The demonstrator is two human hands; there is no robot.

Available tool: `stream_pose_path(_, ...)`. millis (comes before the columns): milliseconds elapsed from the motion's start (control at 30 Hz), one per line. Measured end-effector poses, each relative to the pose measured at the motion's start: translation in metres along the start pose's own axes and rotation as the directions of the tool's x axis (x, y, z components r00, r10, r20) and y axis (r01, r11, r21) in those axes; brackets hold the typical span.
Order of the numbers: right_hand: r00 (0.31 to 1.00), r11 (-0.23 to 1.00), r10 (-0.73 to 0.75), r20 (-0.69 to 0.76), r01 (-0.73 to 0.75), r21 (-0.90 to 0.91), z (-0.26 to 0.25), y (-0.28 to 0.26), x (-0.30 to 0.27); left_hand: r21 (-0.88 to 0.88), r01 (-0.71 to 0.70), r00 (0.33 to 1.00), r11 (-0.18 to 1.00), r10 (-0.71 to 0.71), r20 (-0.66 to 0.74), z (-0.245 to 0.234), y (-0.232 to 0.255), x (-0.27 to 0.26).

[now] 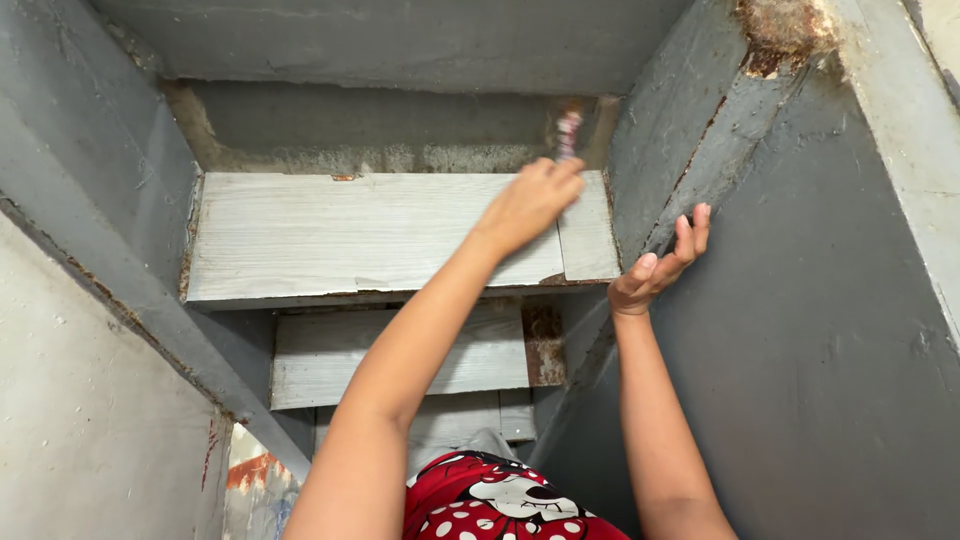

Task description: The person uses a brush to apply a liquid coating to the side edges and underside of wooden stairs, moving the brush along the wooden joints and surfaces.

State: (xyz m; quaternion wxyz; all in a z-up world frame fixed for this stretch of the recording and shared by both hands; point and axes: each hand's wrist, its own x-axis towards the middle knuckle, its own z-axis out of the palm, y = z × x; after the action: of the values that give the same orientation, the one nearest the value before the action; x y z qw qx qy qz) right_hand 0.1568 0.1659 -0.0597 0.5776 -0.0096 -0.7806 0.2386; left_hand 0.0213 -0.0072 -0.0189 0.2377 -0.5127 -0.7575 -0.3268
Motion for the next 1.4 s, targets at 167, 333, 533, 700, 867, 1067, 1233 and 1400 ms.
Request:
stream_pose_path(167,1.000,1.000,-0.005,0.003,0.005,-0.004,-0.001,0.001,0.000,0.181,0.246,0.968,0.952,-0.231,-0.100,-0.067,-0.037,-0.048)
stream_pose_path(333,1.000,1.000,-0.009,0.013,0.009,-0.011,0.001,0.001,0.000,-0.021,0.661,0.731,0.750,-0.651,-0.204,-0.095,-0.022,-0.055)
stream_pose_path(533,1.000,0.999,-0.024,0.016,0.025,-0.027,0.001,-0.003,0.002,0.117,0.699,0.715,0.705,-0.688,-0.124,-0.076,0.004,-0.020)
stream_pose_path(700,1.000,0.999,-0.020,0.021,0.021,-0.034,-0.001,-0.001,0.000,0.126,0.592,0.802,0.796,-0.597,-0.001,-0.032,0.029,-0.001)
stream_pose_path(867,1.000,0.999,-0.022,0.020,0.023,-0.030,0.000,0.001,0.001,0.182,0.646,0.760,0.741,-0.647,-0.061,-0.018,-0.005,0.012)
stream_pose_path(1067,1.000,1.000,0.003,0.022,-0.003,-0.021,-0.001,0.002,-0.001,0.285,0.779,0.623,0.558,-0.737,-0.262,-0.134,-0.077,-0.104)
stream_pose_path(1233,1.000,0.999,0.010,0.015,-0.010,-0.031,0.000,-0.004,0.000,0.470,0.834,0.493,0.287,-0.770,-0.405,-0.234,-0.092,-0.174)
stream_pose_path(1400,1.000,0.999,0.014,0.005,-0.014,-0.042,0.004,-0.002,0.000,0.292,0.917,0.385,0.273,-0.798,-0.464,-0.207,-0.093,-0.161)
